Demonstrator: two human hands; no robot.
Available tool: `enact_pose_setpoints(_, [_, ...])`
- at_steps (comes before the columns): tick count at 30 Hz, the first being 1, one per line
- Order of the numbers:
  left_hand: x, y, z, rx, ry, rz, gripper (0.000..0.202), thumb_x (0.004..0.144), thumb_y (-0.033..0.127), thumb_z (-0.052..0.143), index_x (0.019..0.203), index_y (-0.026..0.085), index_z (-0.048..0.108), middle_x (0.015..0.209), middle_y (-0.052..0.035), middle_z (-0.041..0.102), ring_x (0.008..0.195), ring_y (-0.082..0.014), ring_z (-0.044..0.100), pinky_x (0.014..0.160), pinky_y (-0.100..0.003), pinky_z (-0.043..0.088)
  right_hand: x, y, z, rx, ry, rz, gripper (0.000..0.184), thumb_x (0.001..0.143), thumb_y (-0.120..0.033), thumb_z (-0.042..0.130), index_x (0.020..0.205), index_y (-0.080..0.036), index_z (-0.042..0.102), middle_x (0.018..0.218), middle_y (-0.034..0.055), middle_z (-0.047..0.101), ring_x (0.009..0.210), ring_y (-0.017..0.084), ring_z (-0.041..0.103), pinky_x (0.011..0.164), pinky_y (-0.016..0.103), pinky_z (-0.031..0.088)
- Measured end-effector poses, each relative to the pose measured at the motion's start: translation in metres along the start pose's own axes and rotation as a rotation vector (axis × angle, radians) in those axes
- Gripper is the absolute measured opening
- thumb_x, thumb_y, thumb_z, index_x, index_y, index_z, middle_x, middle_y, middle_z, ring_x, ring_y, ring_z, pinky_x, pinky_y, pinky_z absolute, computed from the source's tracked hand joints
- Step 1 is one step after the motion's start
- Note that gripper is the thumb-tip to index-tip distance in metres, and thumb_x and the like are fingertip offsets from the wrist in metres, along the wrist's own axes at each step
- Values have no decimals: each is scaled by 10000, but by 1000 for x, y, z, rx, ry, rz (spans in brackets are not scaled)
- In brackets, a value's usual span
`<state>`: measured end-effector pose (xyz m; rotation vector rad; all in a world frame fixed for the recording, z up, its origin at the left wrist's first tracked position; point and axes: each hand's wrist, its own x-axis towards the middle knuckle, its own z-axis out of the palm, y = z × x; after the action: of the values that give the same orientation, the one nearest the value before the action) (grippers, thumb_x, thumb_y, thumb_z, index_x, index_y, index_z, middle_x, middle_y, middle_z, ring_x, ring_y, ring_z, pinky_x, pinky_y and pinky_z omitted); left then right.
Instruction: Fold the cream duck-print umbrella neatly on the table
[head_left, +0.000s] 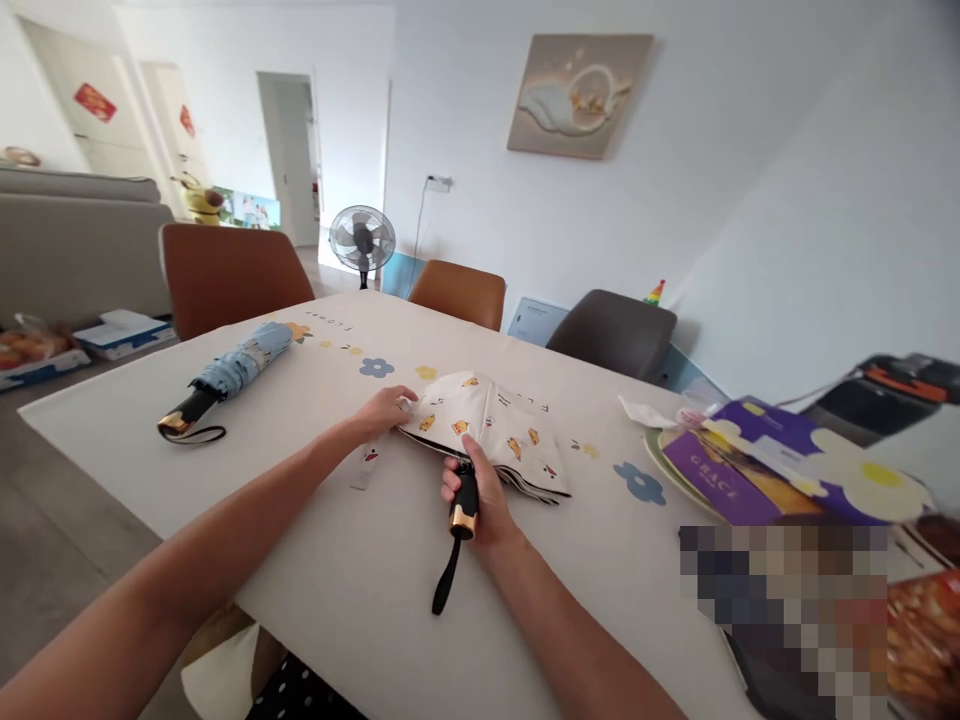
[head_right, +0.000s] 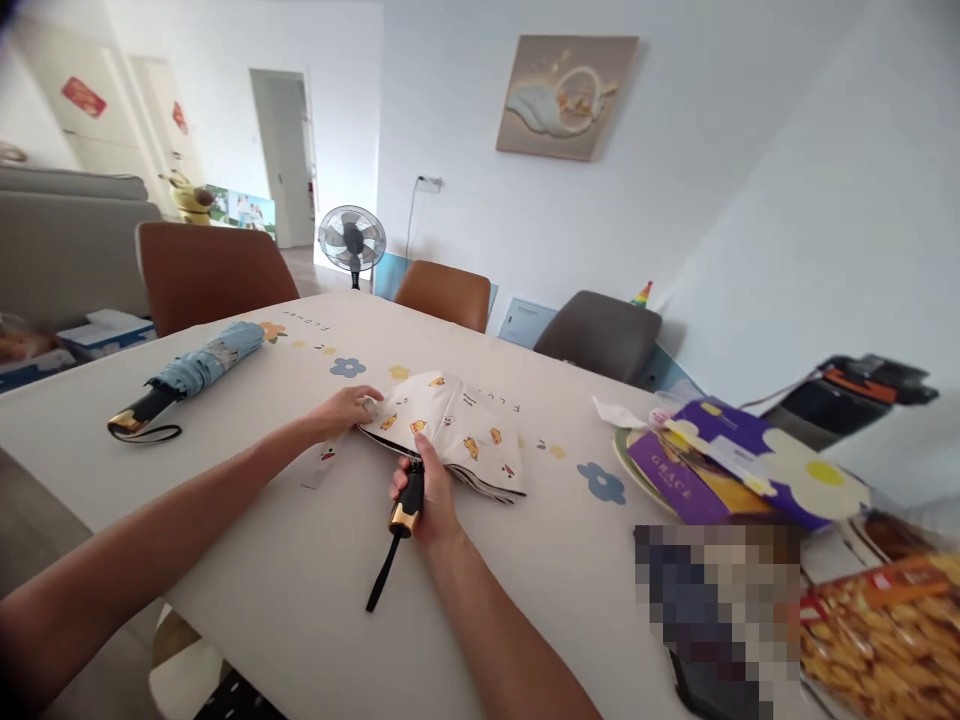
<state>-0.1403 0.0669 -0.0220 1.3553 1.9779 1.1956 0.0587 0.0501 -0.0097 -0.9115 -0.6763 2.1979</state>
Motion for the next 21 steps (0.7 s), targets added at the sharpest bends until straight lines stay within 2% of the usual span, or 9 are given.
enact_pose_setpoints(2, [-2,1,1,79,47,15,304,526,48,565,776,202,642,716,-26,582,715,-195,560,644,-284,421,-1,1,0,-46,-3,2,258,727,-357,620,708,-195,419,543,-55,448,361,51,379,322,178,352])
enact_pose_setpoints(5, [-13,16,10,72,212,118,290,610,49,513,820,211,629,982,-67,597,1000,-231,508,855,-329,380,-1,5,1,-84,37,-54,220,719,-306,608,686,-189,425,549,-54,458,362,48,381,328,183,363])
enact_pose_setpoints(7, [-24,32,21,58,262,245,243,710,97,450,846,207,619,985,-71,599,996,-210,513,882,-327,374,0,8,2,-127,76,-65,215,707,-308,608,669,-186,434,526,-49,462,358,56,391,324,189,360])
enact_pose_setpoints(9, [-36,48,34,-32,173,342,191,760,183,448,858,210,610,950,-59,607,947,-189,539,869,-303,396,1,11,2,-186,93,-62,229,705,-341,601,648,-185,443,474,-44,455,345,71,401,318,199,354])
enact_pose_setpoints(11, [-46,61,46,-101,33,395,160,768,283,481,861,207,586,1027,-61,587,995,-200,522,886,-298,393,2,13,1,-242,91,-71,281,706,-401,591,611,-186,438,418,-36,444,329,89,408,317,213,352])
enact_pose_setpoints(13, [-51,70,54,-137,-73,341,187,757,353,499,857,201,543,1062,-63,557,987,-207,516,856,-302,409,2,15,0,-283,91,-86,328,702,-444,588,579,-184,431,388,-27,448,321,100,415,326,224,362])
enact_pose_setpoints(15, [-52,76,58,-148,-134,207,234,743,388,506,877,197,489,1078,-64,527,951,-206,515,807,-308,425,1,16,-1,-322,86,-98,332,688,-443,604,573,-178,441,384,-21,464,318,104,421,337,231,377])
enact_pose_setpoints(18, [-46,79,61,-220,-191,20,350,707,410,546,964,205,425,1071,-57,522,946,-209,514,773,-312,437,-2,14,-2,-401,77,-115,286,672,-387,621,577,-172,458,373,-23,471,308,106,425,339,229,380])
enact_pose_setpoints(21, [-36,83,62,-391,-202,-112,458,647,408,620,1009,206,425,1047,-59,555,972,-229,522,759,-315,454,-5,8,-1,-485,85,-109,266,682,-358,591,552,-171,453,346,-17,464,293,110,429,322,216,358])
